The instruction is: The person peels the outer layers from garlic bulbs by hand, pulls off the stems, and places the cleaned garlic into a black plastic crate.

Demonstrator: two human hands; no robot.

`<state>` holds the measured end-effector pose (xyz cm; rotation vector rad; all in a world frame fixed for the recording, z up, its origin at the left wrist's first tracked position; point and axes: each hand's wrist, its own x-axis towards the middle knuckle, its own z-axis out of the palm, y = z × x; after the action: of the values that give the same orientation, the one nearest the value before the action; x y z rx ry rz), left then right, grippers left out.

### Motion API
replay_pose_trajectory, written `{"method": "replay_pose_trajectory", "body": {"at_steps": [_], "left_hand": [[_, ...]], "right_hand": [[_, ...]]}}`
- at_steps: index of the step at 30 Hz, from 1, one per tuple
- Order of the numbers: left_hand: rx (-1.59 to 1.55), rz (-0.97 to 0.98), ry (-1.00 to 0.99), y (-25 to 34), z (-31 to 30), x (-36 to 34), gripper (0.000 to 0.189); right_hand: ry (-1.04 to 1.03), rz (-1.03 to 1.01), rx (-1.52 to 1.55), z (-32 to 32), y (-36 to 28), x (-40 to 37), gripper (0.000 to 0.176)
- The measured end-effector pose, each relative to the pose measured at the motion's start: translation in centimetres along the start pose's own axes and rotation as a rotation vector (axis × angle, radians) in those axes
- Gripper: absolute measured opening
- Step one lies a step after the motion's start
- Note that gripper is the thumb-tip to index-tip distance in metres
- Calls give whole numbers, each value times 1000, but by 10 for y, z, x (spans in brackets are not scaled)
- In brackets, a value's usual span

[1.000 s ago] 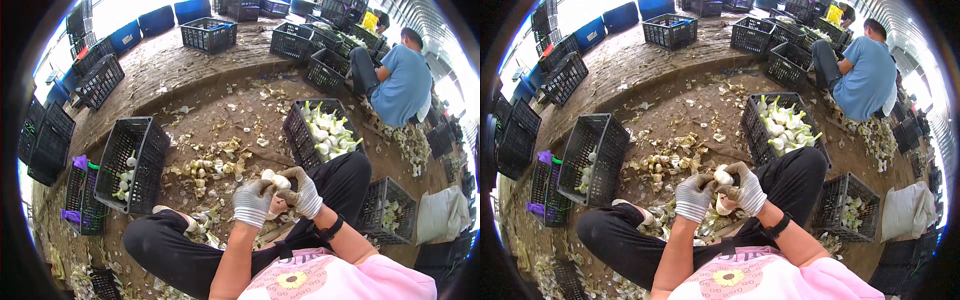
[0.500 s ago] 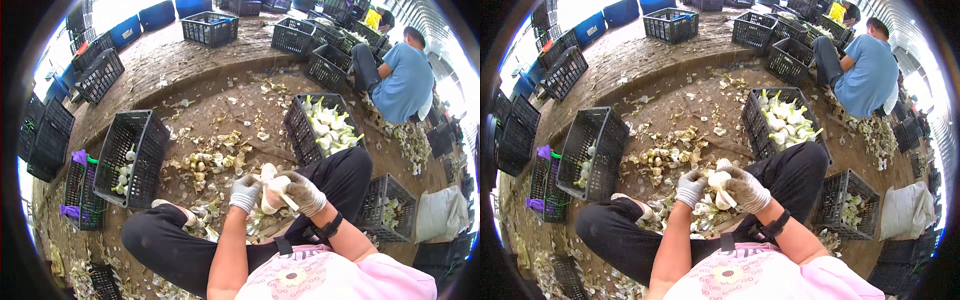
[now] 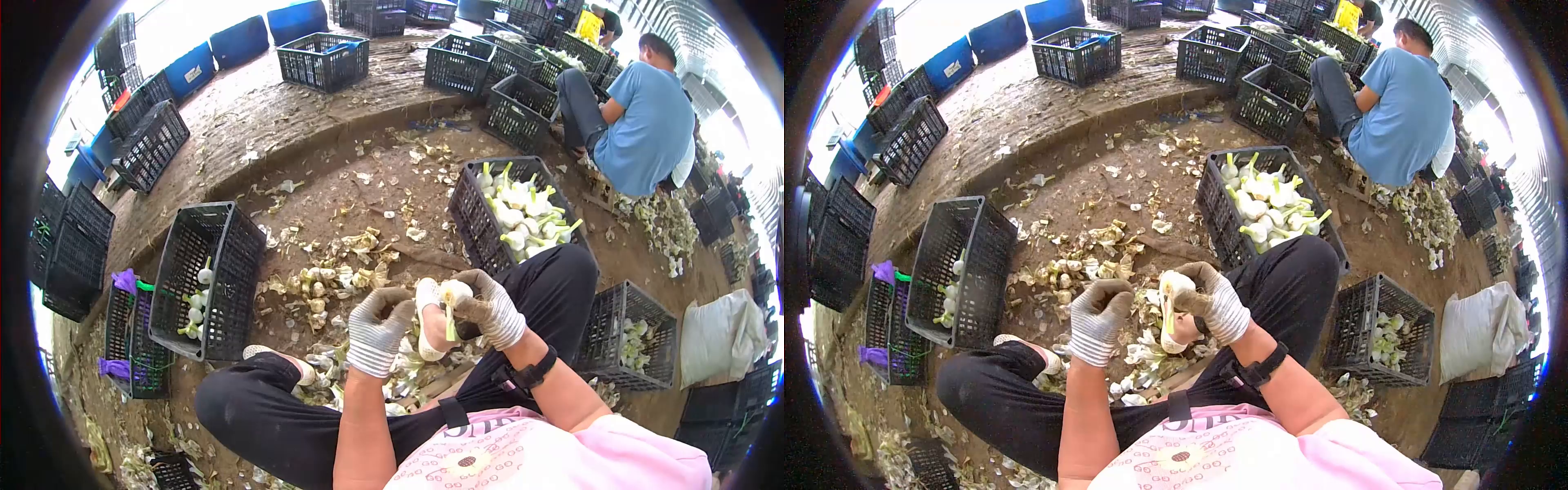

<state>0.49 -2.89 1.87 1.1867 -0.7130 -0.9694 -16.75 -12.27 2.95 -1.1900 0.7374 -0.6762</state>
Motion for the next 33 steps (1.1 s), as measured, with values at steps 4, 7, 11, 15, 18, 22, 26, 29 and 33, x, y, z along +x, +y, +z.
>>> {"method": "replay_pose_trajectory", "body": {"at_steps": [4,7,11,15,18,22,26,29,33], "left_hand": [[451,244,16,1,20,-5,24],[529,218,31,-10,23,-6,20],[701,340,118,-8,22,-10,10],[613,346,178,-16,17,-6,5],[341,163,236,-23,3,5,8],[654,-44,24,-57,-26,9,11],[1268,-138,-249,-57,-27,-5,53],[530,-201,-220,-48,-17,-5,57],[354,367,-68,-11,15,-7,18]], "right_hand": [[-2,-35,-178,5,1,-5,53],[-6,-96,-263,11,7,-5,56],[9,-162,-397,17,11,-7,55],[-49,-70,-400,21,1,-8,51],[-144,96,53,18,5,-8,49],[-196,165,343,15,5,-10,51],[-229,143,558,5,14,-8,46],[-170,170,488,9,12,-10,41],[-234,169,524,2,19,-8,24]]}}
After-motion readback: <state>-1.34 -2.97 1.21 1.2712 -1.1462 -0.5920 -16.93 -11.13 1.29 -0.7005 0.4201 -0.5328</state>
